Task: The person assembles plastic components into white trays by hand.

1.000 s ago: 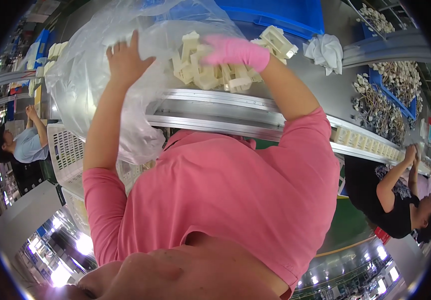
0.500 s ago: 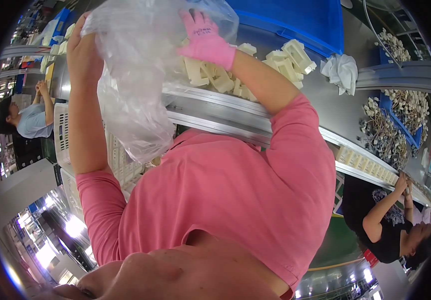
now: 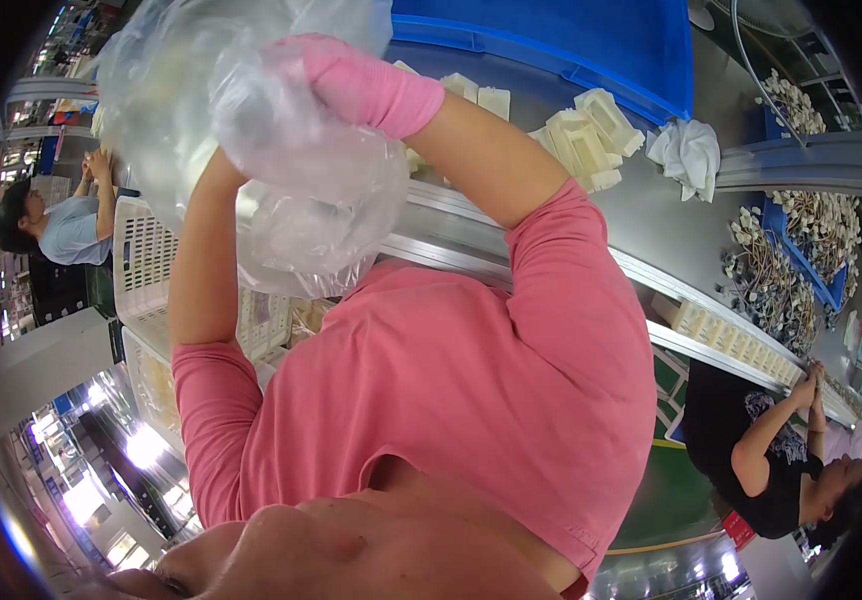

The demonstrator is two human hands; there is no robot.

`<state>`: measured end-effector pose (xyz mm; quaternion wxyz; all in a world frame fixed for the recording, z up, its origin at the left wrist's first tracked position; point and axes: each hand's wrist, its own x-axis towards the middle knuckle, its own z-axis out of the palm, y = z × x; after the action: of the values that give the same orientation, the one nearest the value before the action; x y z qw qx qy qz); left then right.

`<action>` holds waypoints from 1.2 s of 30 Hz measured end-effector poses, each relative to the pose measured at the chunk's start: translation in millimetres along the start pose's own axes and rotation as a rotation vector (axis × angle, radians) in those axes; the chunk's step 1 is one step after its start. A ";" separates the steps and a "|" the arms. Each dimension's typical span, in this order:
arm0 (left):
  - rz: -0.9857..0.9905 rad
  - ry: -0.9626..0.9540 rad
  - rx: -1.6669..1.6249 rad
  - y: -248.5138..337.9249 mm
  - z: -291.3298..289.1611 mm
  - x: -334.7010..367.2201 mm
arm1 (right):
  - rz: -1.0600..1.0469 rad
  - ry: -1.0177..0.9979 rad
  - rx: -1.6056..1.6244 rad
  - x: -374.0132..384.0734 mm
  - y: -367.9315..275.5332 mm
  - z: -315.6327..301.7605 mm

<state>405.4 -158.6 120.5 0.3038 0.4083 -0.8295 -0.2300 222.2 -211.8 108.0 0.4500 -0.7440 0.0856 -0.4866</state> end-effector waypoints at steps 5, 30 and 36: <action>-0.314 0.144 -0.089 -6.1 -14.7 -20.6 | 0.374 0.114 0.460 16.6 -38.0 2.8; -0.737 1.032 -0.970 -9.0 -94.9 -242.4 | 0.811 -0.378 0.964 64.8 10.3 297.0; -0.672 1.145 -1.315 -52.7 -89.0 -287.4 | 0.404 -0.660 -0.243 78.2 62.5 345.3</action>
<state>633.8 34.7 59.6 0.7540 0.4239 -0.0951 -0.4928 558.2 -89.9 69.5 0.4488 -0.8761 0.1378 -0.1098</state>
